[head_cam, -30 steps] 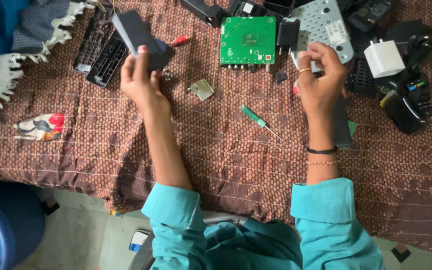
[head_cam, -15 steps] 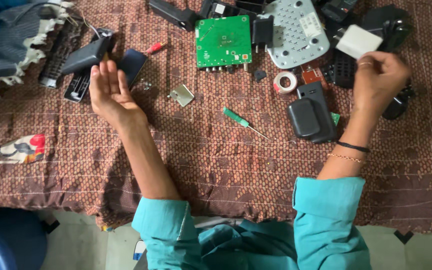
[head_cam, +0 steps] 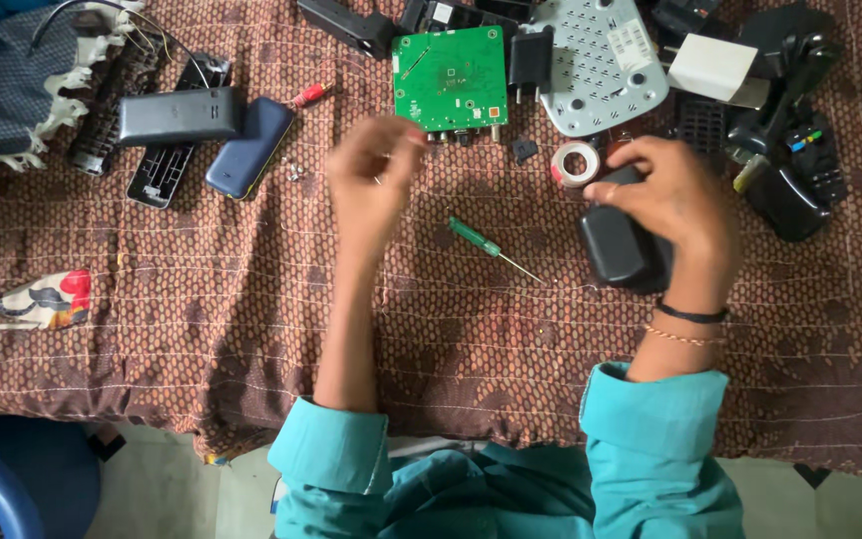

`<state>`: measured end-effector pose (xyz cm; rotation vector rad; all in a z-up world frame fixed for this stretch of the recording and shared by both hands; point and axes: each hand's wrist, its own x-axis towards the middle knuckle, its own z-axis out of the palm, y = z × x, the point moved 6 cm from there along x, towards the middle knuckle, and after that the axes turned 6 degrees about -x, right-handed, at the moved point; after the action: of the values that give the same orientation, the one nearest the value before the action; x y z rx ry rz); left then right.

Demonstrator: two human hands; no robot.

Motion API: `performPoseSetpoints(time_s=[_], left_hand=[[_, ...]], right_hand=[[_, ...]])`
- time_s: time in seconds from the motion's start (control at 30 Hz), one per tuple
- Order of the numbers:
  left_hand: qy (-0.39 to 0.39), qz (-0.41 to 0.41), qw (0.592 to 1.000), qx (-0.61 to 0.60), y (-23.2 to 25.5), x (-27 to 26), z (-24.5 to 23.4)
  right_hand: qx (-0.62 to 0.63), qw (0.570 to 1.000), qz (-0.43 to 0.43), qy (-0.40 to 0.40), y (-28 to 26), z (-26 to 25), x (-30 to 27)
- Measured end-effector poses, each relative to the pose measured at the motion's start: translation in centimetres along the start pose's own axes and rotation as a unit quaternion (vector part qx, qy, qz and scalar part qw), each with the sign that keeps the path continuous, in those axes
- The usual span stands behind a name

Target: The person disassembles and reassembles small electronic devices, including a black remote control and a black power adapter, using a green screwdriver. They remove screws, open the casings, and handle internal components on a patterned table.

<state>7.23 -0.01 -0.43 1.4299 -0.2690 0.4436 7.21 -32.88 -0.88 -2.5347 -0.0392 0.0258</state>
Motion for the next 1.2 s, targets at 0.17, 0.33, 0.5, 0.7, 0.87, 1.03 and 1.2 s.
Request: performPoseSetpoints(time_s=[0.17,0.33,0.5,0.7,0.87,1.03,1.2], left_hand=[[-0.187,0.015,0.971,0.149,1.3,-1.9,5.7],[-0.217,0.017,0.957,0.192,2.5,-2.5,6.4],[-0.239,0.063,0.94,0.235,3.1,-3.4,7.5],[-0.305,0.209,0.898,0.236,4.7,-6.9,12.6],[-0.285,0.216,0.9,0.249,3.5,-6.8,13.1],[-0.196,0.204,0.929,0.238,3.9,-5.4,11.8],[-0.14,0.232,0.94,0.208,6.9,-3.7,13.3]], right_hand=[[0.071,0.993,-0.079,0.047,-2.3,1.0,0.5],[0.354,0.906,-0.122,0.195,0.4,-2.0,1.2],[0.168,0.928,-0.108,0.314,5.7,-3.6,0.7],[0.035,0.975,0.086,0.203,7.1,-1.8,0.1],[-0.132,0.965,0.083,0.211,2.6,0.0,0.5],[-0.11,0.952,0.056,0.28,-0.3,1.5,1.3],[-0.054,0.968,0.061,0.237,1.0,1.2,1.1]])
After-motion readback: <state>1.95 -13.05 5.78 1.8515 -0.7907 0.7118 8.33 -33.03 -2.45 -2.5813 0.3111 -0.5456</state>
